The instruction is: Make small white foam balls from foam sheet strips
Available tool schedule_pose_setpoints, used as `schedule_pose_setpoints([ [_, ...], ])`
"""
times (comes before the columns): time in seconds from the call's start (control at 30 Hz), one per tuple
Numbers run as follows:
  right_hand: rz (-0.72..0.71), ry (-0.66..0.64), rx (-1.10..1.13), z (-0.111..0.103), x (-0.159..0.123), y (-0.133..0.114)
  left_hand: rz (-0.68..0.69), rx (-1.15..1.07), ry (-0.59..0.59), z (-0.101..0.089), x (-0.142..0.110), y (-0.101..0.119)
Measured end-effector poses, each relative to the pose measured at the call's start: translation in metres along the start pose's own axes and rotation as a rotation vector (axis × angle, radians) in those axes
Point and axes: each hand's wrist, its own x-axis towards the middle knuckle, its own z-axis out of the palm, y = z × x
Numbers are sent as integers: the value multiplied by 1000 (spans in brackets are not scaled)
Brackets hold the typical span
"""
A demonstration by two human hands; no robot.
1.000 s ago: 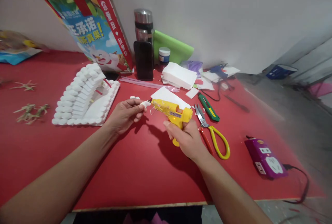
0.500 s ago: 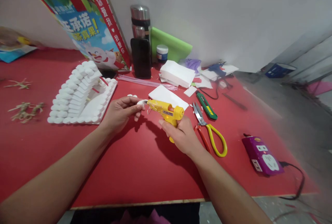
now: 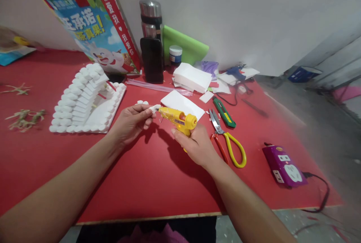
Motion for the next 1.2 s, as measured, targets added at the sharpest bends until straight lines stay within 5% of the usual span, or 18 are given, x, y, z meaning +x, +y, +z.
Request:
schedule_pose_setpoints([
  [0.23, 30, 76, 13, 0, -2, 2, -106, -111, 49, 1, 1, 3],
  [1.2, 17, 26, -6, 0, -1, 1, -273, -269, 73, 5, -1, 8],
])
